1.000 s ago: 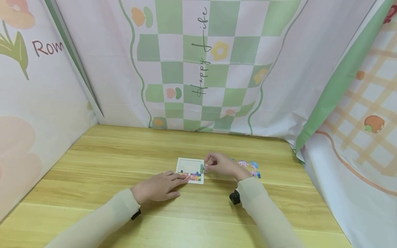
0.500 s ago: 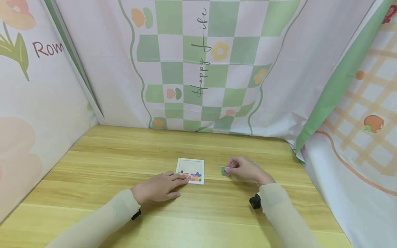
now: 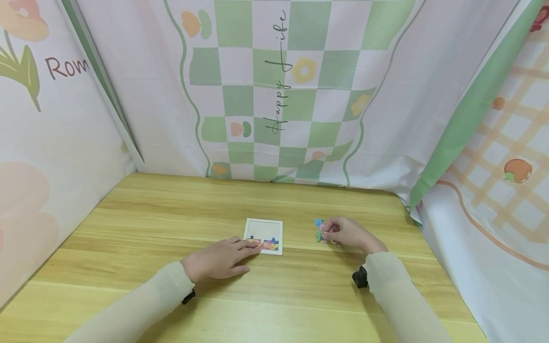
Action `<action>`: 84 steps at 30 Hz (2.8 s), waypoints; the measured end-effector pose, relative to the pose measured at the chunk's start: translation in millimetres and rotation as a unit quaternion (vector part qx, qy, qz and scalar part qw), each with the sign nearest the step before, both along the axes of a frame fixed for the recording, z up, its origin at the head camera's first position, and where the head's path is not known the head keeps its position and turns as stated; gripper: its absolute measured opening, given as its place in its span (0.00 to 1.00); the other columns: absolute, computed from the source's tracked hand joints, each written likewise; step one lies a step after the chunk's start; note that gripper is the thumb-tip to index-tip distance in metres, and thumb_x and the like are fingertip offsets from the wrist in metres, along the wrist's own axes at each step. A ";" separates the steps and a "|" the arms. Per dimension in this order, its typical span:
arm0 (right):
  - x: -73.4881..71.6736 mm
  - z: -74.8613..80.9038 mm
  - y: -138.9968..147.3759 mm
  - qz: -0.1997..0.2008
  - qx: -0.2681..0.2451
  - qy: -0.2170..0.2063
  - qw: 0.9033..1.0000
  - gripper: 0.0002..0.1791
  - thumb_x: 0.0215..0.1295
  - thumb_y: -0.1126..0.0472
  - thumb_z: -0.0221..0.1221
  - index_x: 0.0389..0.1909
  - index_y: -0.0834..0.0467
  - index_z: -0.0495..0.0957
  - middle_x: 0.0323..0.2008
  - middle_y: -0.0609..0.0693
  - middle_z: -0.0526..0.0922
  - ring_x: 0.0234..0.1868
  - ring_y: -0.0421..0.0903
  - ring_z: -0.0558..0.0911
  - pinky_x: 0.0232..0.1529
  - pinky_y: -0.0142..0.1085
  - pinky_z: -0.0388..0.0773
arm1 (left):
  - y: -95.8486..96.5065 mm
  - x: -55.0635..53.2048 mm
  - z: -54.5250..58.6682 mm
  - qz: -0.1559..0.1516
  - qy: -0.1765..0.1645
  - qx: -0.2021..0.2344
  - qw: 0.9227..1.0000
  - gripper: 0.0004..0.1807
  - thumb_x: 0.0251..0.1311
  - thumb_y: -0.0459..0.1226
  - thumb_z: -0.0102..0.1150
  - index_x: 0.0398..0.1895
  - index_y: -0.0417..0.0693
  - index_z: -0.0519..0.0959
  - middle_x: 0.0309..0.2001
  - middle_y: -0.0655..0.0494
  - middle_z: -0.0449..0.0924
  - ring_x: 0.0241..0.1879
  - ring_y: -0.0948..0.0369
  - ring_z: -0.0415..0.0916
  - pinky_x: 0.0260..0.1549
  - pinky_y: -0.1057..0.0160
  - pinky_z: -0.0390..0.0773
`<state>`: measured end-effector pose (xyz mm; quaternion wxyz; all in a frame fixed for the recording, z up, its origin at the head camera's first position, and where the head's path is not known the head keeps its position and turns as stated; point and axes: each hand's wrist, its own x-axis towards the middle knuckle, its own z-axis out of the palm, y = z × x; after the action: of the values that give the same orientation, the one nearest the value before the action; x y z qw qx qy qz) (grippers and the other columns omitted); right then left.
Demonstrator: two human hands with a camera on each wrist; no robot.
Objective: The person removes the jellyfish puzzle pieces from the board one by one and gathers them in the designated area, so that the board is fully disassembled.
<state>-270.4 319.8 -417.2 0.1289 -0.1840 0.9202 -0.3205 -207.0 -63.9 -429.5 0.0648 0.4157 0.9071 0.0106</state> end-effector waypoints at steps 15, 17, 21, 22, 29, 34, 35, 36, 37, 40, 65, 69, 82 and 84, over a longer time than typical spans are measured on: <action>-3.0 3.1 -6.0 -0.025 0.032 -0.007 0.999 0.10 0.70 0.59 0.62 0.43 0.63 0.81 0.34 0.50 0.83 0.29 0.46 0.78 0.29 0.38 0.77 | -1.5 0.3 0.6 -0.006 -0.006 0.007 1.000 0.31 0.76 0.50 0.49 0.78 0.53 0.61 0.76 0.55 0.59 0.71 0.50 0.61 0.67 0.51 0.66; -3.0 3.0 -6.5 -0.025 0.029 -0.008 0.999 0.10 0.70 0.59 0.62 0.43 0.63 0.81 0.34 0.51 0.83 0.30 0.46 0.78 0.30 0.38 0.78 | -1.5 0.5 1.0 -0.006 -0.004 0.010 1.000 0.31 0.76 0.50 0.49 0.78 0.53 0.61 0.76 0.55 0.59 0.70 0.50 0.61 0.66 0.51 0.67; -3.8 2.0 -6.8 -0.027 0.028 -0.009 0.999 0.11 0.70 0.58 0.63 0.44 0.63 0.81 0.35 0.51 0.83 0.31 0.46 0.78 0.31 0.39 0.78 | -1.3 0.1 0.9 -0.005 -0.002 0.011 1.000 0.31 0.75 0.49 0.50 0.77 0.52 0.62 0.75 0.55 0.60 0.70 0.49 0.62 0.66 0.51 0.67; -4.0 1.7 -6.7 -0.026 0.028 -0.008 0.999 0.11 0.70 0.58 0.63 0.44 0.63 0.81 0.35 0.51 0.83 0.31 0.46 0.78 0.31 0.39 0.78 | -1.2 -0.1 0.7 -0.005 -0.002 0.011 1.000 0.31 0.75 0.49 0.51 0.77 0.52 0.62 0.75 0.55 0.60 0.70 0.50 0.62 0.66 0.51 0.67; -2.6 4.7 -7.7 -0.018 0.029 -0.011 0.999 0.10 0.70 0.61 0.62 0.46 0.63 0.80 0.37 0.52 0.82 0.33 0.47 0.78 0.33 0.40 0.79 | 0.5 -0.6 0.6 -0.002 -0.001 0.005 1.000 0.31 0.75 0.50 0.51 0.77 0.53 0.62 0.76 0.56 0.59 0.70 0.52 0.61 0.66 0.52 0.68; 0.0 13.2 -16.5 -0.001 0.026 -0.016 1.000 0.10 0.72 0.60 0.60 0.47 0.63 0.79 0.36 0.52 0.80 0.30 0.48 0.78 0.27 0.39 0.79 | 1.7 -2.3 -0.6 -0.006 0.007 0.005 1.000 0.31 0.75 0.49 0.51 0.77 0.52 0.63 0.75 0.56 0.60 0.70 0.53 0.62 0.65 0.53 0.69; 0.5 14.7 -19.4 0.004 0.027 -0.014 1.000 0.11 0.72 0.59 0.60 0.47 0.63 0.79 0.36 0.53 0.80 0.30 0.49 0.78 0.26 0.39 0.79 | 1.9 -2.3 -0.8 -0.005 0.006 0.005 1.000 0.31 0.75 0.49 0.51 0.77 0.52 0.63 0.75 0.56 0.60 0.70 0.52 0.62 0.65 0.53 0.69; 0.9 16.0 -22.7 0.010 0.027 -0.012 1.000 0.11 0.72 0.59 0.60 0.47 0.63 0.79 0.36 0.52 0.80 0.30 0.49 0.78 0.25 0.38 0.78 | 2.1 -2.4 -0.9 -0.005 0.005 0.004 1.000 0.31 0.75 0.50 0.51 0.77 0.52 0.63 0.75 0.56 0.60 0.70 0.52 0.62 0.65 0.53 0.68; 0.9 17.2 -26.2 0.015 0.029 -0.005 0.999 0.11 0.72 0.58 0.61 0.46 0.62 0.79 0.36 0.52 0.80 0.30 0.49 0.78 0.26 0.37 0.78 | 2.3 -2.6 -1.0 -0.004 0.005 0.004 1.000 0.31 0.75 0.50 0.51 0.77 0.52 0.63 0.75 0.56 0.60 0.70 0.52 0.62 0.65 0.53 0.69; -0.3 17.8 -37.3 0.030 0.035 0.014 0.999 0.11 0.71 0.57 0.62 0.46 0.61 0.80 0.36 0.49 0.81 0.30 0.47 0.79 0.25 0.35 0.76 | 2.9 -2.9 -1.1 -0.004 0.007 0.002 1.000 0.31 0.75 0.50 0.52 0.77 0.53 0.63 0.75 0.56 0.60 0.70 0.53 0.61 0.65 0.52 0.69; 11.1 -2.8 -108.7 0.144 0.024 0.064 0.987 0.22 0.66 0.53 0.67 0.56 0.60 0.82 0.45 0.50 0.81 0.39 0.41 0.77 0.42 0.38 0.78 | 4.6 -6.9 -1.4 -0.003 -0.042 0.015 0.999 0.31 0.75 0.47 0.52 0.76 0.48 0.62 0.77 0.53 0.56 0.75 0.56 0.54 0.70 0.57 0.59; 10.4 -7.6 -111.7 0.138 0.029 0.059 0.988 0.22 0.66 0.52 0.67 0.56 0.59 0.82 0.45 0.47 0.80 0.39 0.42 0.77 0.42 0.38 0.78 | 3.9 -6.5 -1.5 -0.003 -0.040 0.016 0.999 0.31 0.75 0.47 0.52 0.76 0.48 0.62 0.77 0.53 0.56 0.75 0.56 0.54 0.70 0.57 0.60; 7.7 -10.1 -113.7 0.126 0.021 0.038 0.991 0.20 0.63 0.55 0.69 0.54 0.58 0.81 0.44 0.46 0.80 0.38 0.42 0.76 0.41 0.36 0.78 | 3.5 -3.8 1.3 -0.015 -0.028 0.011 0.999 0.32 0.75 0.47 0.51 0.78 0.47 0.60 0.77 0.53 0.56 0.75 0.55 0.53 0.70 0.54 0.61; 7.3 -9.7 -113.7 0.129 0.012 0.039 0.991 0.20 0.62 0.57 0.70 0.53 0.59 0.80 0.42 0.47 0.80 0.36 0.42 0.77 0.40 0.36 0.78 | 3.7 -3.1 1.9 -0.014 -0.032 0.014 0.999 0.32 0.75 0.47 0.51 0.77 0.46 0.60 0.77 0.53 0.56 0.75 0.55 0.54 0.70 0.53 0.61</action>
<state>-263.1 206.1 -426.9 0.1357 -0.3116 0.8970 -0.2825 -210.1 -60.2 -427.6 0.0880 0.4287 0.8984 0.0354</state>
